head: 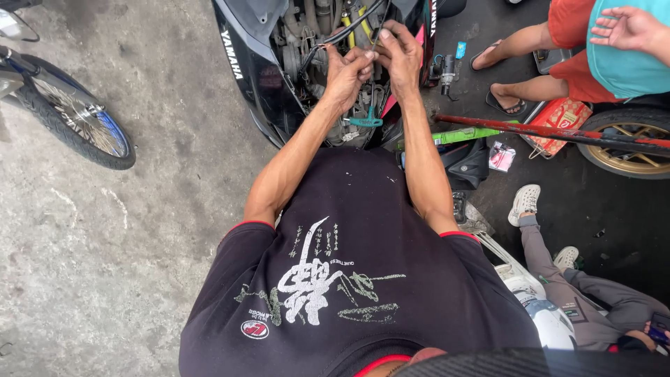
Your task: Performing electrical repairs by stripping and connecting wires in the front assembly area of a motorcycle.
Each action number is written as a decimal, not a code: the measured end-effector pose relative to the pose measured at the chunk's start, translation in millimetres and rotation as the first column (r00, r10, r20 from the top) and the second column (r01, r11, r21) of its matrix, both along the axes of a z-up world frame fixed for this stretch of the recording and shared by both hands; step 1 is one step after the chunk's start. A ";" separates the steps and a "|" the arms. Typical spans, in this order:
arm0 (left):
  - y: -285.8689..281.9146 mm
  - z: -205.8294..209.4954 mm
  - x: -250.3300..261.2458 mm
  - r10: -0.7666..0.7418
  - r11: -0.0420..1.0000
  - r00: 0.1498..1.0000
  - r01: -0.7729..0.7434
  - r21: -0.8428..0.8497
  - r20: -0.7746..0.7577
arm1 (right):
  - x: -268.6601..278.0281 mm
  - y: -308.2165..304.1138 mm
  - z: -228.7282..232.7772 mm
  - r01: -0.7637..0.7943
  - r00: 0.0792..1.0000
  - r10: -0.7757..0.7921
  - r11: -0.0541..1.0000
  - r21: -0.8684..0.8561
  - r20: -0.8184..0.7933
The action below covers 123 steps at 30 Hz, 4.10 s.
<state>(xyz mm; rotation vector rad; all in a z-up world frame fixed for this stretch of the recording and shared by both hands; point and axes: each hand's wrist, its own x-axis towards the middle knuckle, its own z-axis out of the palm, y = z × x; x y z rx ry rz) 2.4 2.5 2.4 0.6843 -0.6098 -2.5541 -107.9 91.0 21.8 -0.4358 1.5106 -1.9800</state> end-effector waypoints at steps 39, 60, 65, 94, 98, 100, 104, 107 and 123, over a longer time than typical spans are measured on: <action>4.4 0.6 5.5 0.005 0.999 0.999 -0.003 -0.044 0.034 | -8.9 5.7 -0.9 -0.167 0.947 0.242 0.933 -0.320 0.213; 0.5 -13.2 11.7 -0.052 0.995 0.997 0.048 0.086 0.050 | 3.9 2.7 21.3 -0.205 0.972 0.187 0.971 0.125 0.142; -1.6 -10.2 12.8 -0.079 0.995 0.996 0.077 0.064 0.029 | 7.1 14.8 37.4 -0.252 0.936 0.269 0.963 -0.099 0.225; 0.1 -1.8 36.1 -0.148 0.987 0.987 0.143 0.068 0.069 | 14.2 14.5 4.1 -0.130 0.973 0.143 0.988 0.079 -0.180; 1.7 0.3 36.6 -0.138 0.989 0.987 0.133 0.062 0.077 | 21.6 7.4 17.2 -0.062 0.989 0.073 0.994 0.088 -0.127; -0.1 -4.3 35.1 -0.145 0.989 0.987 0.142 0.045 0.073 | 21.9 5.6 36.7 -0.083 0.996 0.086 0.993 0.083 -0.030; -0.4 -5.9 33.4 -0.146 0.989 0.988 0.147 -0.026 0.046 | 16.3 13.1 54.7 -0.165 0.962 0.165 0.986 -0.021 0.217; -2.1 -7.1 33.8 -0.154 0.985 0.986 0.157 -0.064 0.058 | 13.2 15.2 55.1 -0.144 0.976 0.159 0.984 0.105 -0.148; -23.4 10.9 -21.5 -0.033 0.812 0.901 0.276 -0.515 0.432 | 0.0 24.8 24.9 0.199 0.493 0.301 0.874 0.443 -0.816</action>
